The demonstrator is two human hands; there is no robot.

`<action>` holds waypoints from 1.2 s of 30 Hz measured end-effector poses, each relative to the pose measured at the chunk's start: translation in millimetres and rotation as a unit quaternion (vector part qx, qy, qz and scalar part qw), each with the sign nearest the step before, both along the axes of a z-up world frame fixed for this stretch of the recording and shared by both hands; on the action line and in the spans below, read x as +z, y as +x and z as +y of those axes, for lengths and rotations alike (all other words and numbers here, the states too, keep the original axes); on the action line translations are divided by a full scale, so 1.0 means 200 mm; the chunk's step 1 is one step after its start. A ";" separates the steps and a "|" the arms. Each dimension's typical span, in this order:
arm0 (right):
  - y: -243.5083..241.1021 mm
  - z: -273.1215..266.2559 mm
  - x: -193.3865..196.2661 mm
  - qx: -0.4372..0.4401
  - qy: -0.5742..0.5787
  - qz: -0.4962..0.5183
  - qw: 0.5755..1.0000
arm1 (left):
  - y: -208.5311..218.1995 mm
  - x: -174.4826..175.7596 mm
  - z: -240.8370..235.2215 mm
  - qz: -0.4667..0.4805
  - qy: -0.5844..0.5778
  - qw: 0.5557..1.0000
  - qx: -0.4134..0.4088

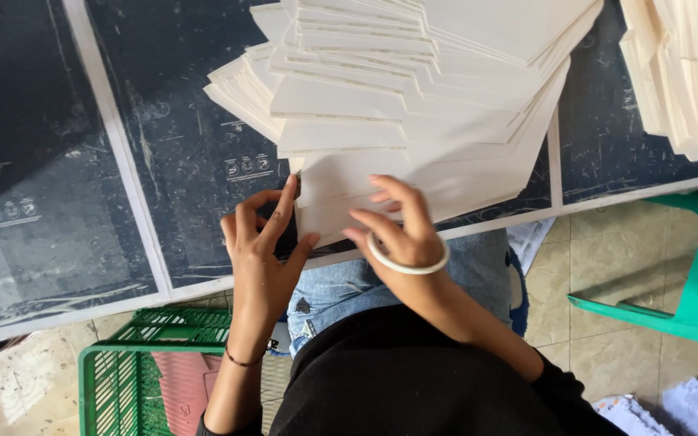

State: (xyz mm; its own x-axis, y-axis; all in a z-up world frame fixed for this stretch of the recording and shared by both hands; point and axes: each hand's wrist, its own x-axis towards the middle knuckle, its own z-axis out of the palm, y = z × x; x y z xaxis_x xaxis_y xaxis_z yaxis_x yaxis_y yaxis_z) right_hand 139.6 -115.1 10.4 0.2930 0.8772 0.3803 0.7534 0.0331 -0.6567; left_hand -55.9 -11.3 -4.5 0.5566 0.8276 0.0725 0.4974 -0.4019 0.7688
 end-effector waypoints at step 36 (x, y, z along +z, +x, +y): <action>0.37 -0.04 0.15 -0.079 0.037 -0.023 0.996 | 0.41 0.10 0.00 0.028 0.369 0.925 -0.084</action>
